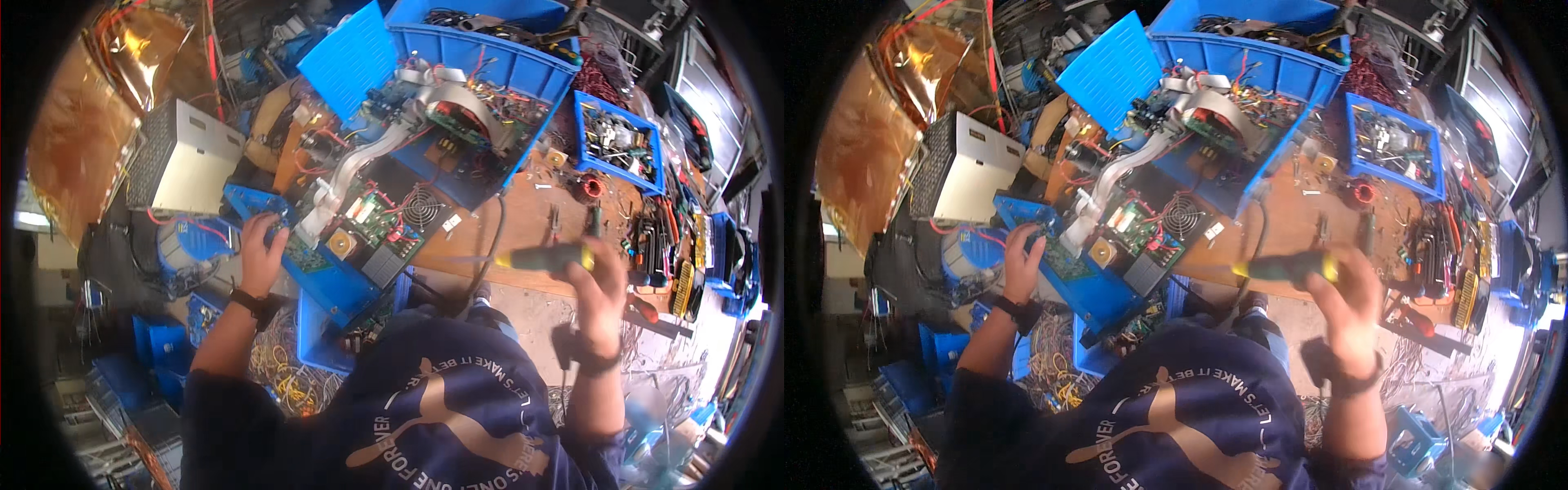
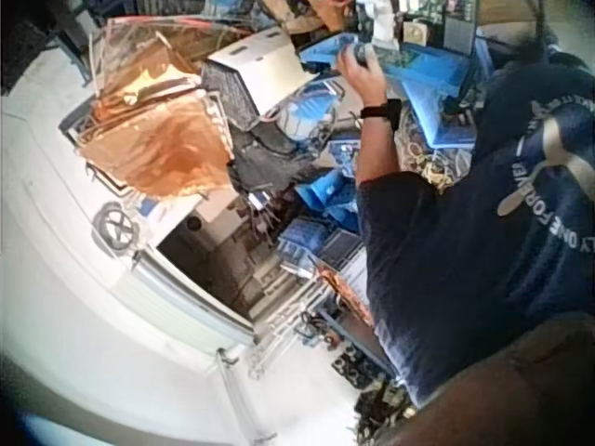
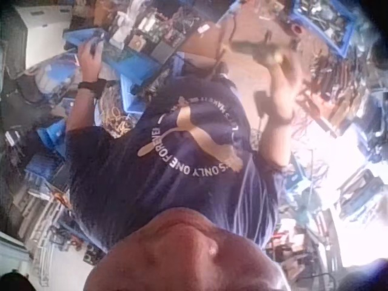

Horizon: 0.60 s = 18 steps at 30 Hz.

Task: Unscrew a circuit board from a blue electronic housing using a screwdriver.

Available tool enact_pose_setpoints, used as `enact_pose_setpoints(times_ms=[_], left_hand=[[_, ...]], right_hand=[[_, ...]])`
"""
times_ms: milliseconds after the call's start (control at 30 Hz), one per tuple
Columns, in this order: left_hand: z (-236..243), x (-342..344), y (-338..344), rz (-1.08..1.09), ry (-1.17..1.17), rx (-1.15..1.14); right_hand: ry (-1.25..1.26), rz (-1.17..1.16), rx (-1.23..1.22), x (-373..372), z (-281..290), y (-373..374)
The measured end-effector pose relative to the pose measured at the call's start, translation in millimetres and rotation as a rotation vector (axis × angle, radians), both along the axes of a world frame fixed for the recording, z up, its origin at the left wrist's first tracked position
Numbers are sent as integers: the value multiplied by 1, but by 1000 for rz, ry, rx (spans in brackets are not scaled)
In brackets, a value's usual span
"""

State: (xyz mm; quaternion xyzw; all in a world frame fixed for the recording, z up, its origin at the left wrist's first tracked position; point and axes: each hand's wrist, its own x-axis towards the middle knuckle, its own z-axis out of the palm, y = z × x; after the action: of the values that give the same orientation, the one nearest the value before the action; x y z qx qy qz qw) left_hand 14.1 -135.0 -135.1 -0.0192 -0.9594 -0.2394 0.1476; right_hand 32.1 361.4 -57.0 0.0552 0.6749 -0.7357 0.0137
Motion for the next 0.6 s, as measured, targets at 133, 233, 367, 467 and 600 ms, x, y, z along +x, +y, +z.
enact_pose_setpoints(times_ms=[133,233,367,467,600], left_hand=[[9,-9,12,-35,-20,44],[8,-13,4,-161,-22,-101],[6,-18,-5,-190,-34,-167],[0,-32,-9,-194,-53,-124],[-4,-31,-8,-200,-11,-214]], right_hand=[[-252,172,-276,-45,-54,-63],[-385,366,-262,-53,-81,-105],[-525,466,-239,-50,-115,-150],[-622,435,-231,-45,-131,-169],[-564,333,-305,-45,-145,-170]])
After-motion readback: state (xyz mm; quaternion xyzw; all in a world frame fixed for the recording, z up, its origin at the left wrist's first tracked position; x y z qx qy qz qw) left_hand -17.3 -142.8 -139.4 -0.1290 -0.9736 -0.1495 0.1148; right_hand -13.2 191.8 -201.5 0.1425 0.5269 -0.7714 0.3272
